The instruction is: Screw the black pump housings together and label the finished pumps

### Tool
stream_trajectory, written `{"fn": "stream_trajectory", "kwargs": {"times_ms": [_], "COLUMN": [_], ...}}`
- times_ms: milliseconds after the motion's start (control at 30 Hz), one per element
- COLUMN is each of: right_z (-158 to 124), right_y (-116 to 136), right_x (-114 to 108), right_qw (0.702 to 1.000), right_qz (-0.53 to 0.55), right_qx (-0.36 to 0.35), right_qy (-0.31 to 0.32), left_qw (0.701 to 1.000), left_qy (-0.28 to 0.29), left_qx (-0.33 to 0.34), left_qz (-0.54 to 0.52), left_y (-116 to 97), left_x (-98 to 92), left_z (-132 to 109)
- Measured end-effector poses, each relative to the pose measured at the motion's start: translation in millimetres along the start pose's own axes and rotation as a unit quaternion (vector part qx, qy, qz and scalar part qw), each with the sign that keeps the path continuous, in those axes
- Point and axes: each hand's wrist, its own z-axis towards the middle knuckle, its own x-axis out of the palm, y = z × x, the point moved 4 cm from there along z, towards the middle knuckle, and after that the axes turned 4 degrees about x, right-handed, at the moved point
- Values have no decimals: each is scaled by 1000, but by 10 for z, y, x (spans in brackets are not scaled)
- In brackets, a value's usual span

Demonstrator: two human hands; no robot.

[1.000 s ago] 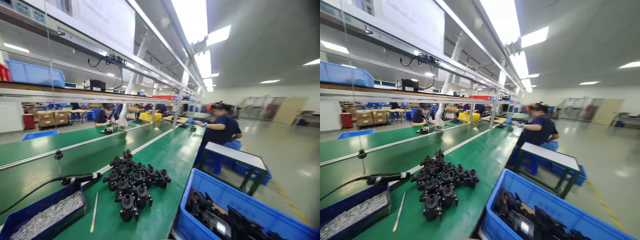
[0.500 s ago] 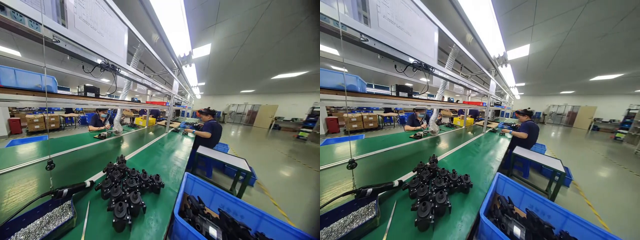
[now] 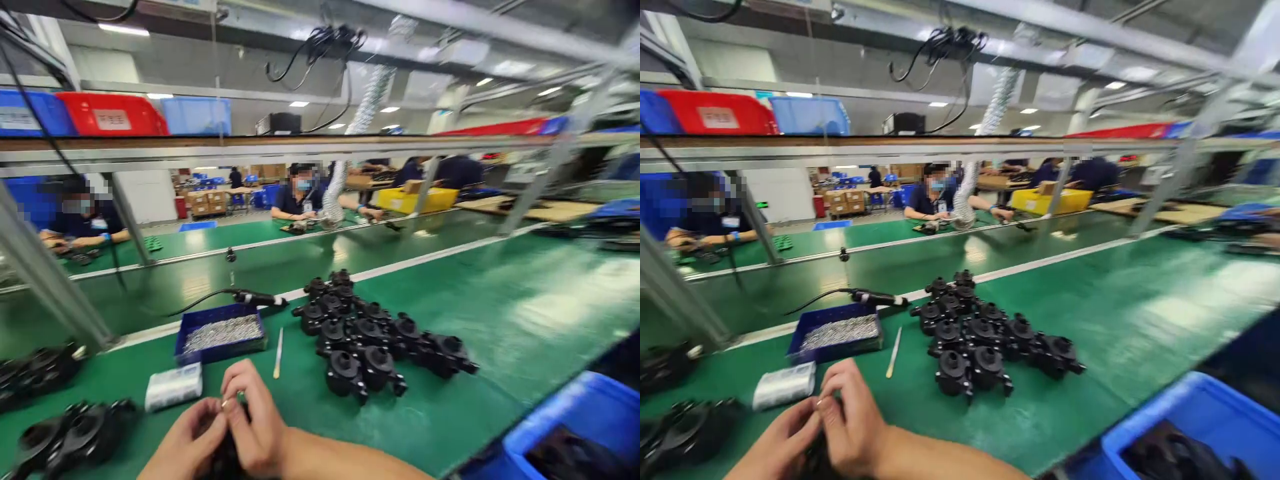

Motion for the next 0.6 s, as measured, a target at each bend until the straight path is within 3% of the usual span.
{"fn": "stream_trajectory", "kwargs": {"times_ms": [67,200,333,467,600], "right_z": [69,153,136,51,21], "right_y": [7,-16,-62,-226,-276], "right_x": [-40,-86,-145,-66,50], "right_qw": [999,993,985,943,912], "right_qz": [39,89,76,132,199], "right_qx": [19,73,154,305,355], "right_qy": [7,-7,-33,16,45], "left_qw": [1000,995,982,962,954], "left_qy": [-9,9,-66,-129,-149], "left_qx": [26,-23,59,129,150], "left_qz": [4,-101,-168,-202,-211], "left_y": [10,38,-102,-212,-234], "left_x": [62,151,-29,-205,-217], "left_z": [-32,-30,10,49,43]}}
